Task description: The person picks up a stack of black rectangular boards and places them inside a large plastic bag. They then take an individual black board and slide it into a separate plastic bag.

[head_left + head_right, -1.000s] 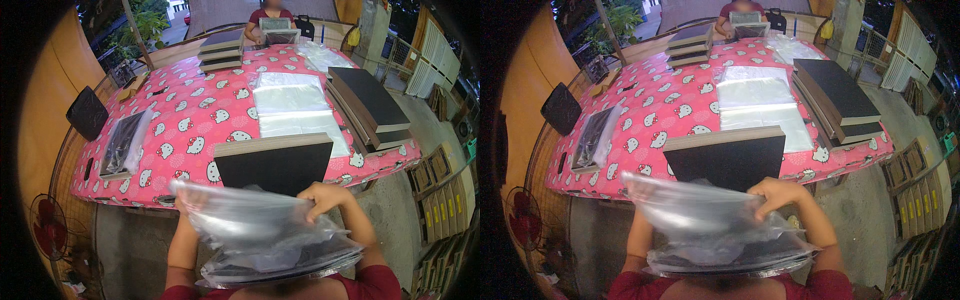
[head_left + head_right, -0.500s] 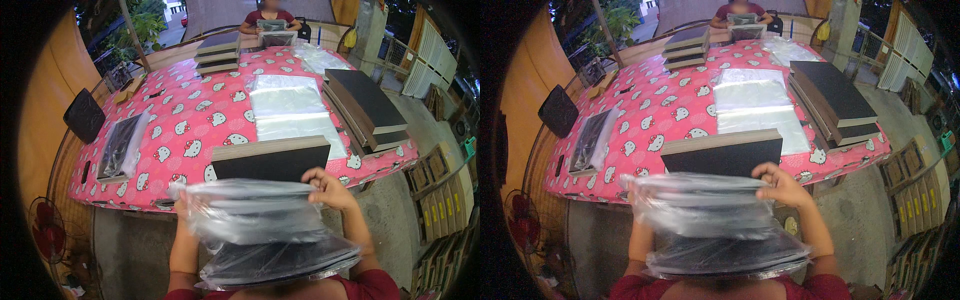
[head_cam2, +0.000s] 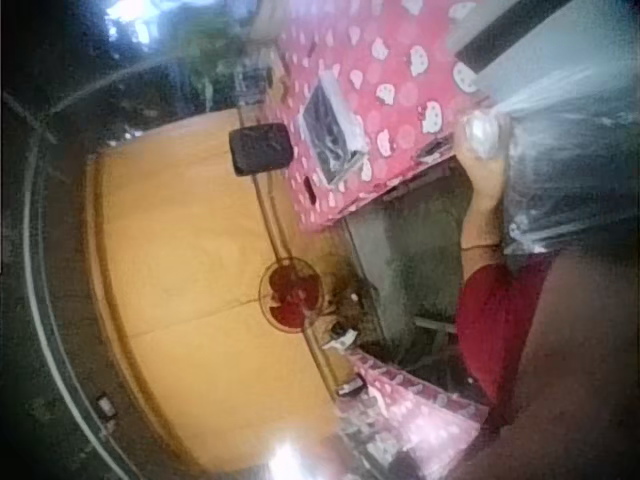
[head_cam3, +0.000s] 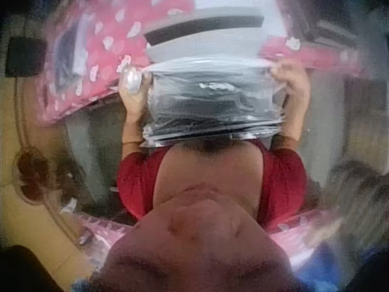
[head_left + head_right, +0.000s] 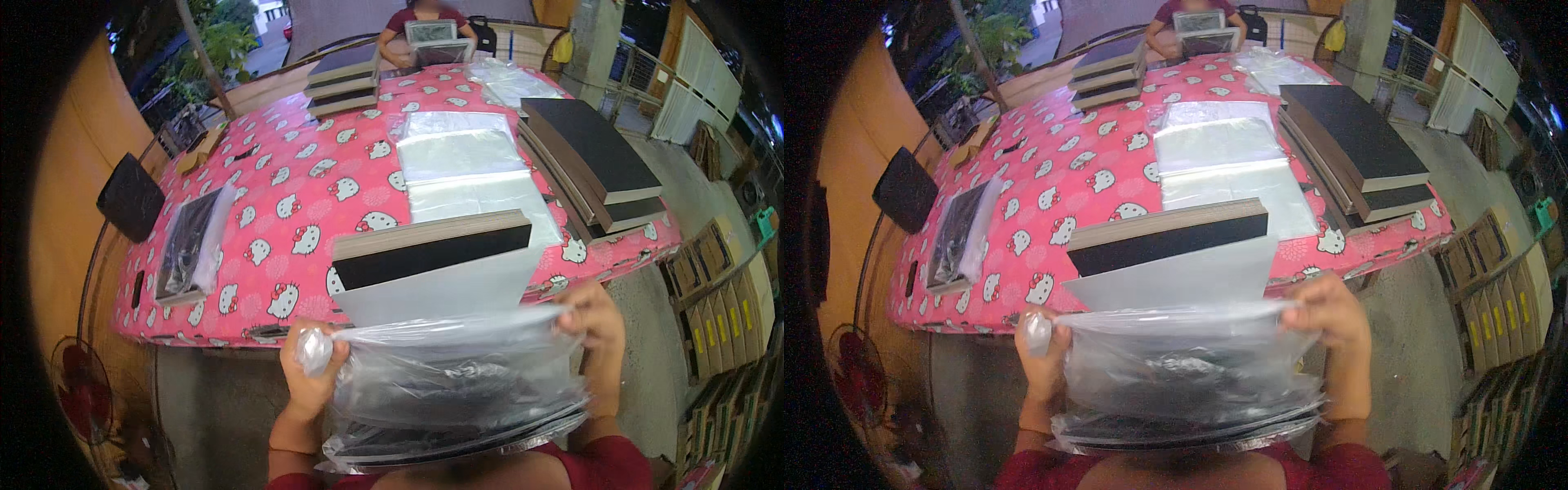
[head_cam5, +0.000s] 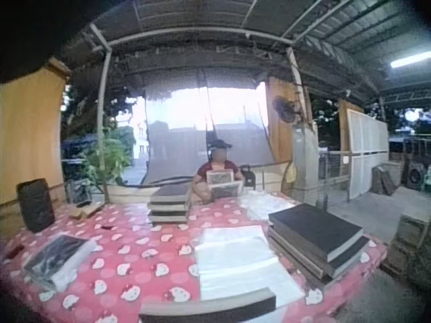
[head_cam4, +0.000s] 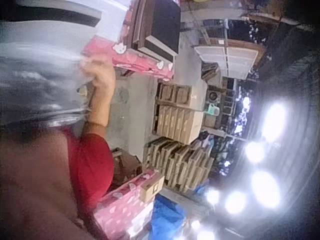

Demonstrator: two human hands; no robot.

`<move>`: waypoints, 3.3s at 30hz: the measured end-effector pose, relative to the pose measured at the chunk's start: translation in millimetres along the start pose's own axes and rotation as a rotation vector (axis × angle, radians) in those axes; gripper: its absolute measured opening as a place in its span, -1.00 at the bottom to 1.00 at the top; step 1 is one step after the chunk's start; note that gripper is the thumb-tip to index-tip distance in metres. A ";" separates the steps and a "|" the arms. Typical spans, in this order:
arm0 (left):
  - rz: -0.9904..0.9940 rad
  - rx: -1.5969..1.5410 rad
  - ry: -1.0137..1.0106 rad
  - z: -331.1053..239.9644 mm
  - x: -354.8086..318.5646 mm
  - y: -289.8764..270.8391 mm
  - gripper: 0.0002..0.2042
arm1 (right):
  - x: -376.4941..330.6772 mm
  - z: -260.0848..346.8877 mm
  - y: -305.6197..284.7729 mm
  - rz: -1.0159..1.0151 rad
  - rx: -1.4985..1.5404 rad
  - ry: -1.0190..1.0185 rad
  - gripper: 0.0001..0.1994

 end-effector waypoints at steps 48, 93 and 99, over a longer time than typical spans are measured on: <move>0.383 0.221 0.312 -131.0 53.4 57.4 -0.67 | 56.9 52.5 179.6 0.965 -0.603 -0.409 -0.51; 0.303 -0.715 -0.261 6.1 9.0 110.6 -0.80 | 26.3 66.0 117.7 -0.274 -0.953 -1.001 -0.82; 0.606 -0.375 -0.125 -7.7 8.4 117.5 -0.91 | 46.4 49.6 90.2 -0.250 -0.358 -0.951 -0.96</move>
Point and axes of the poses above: each hand's wrist, its own x-axis towards the middle knuckle, its own y-axis out of the palm, z = x × y, the point moved 9 cm from there along x, towards the middle knuckle, and after that the axes turned 4 degrees about -y, right-handed, at the moved point
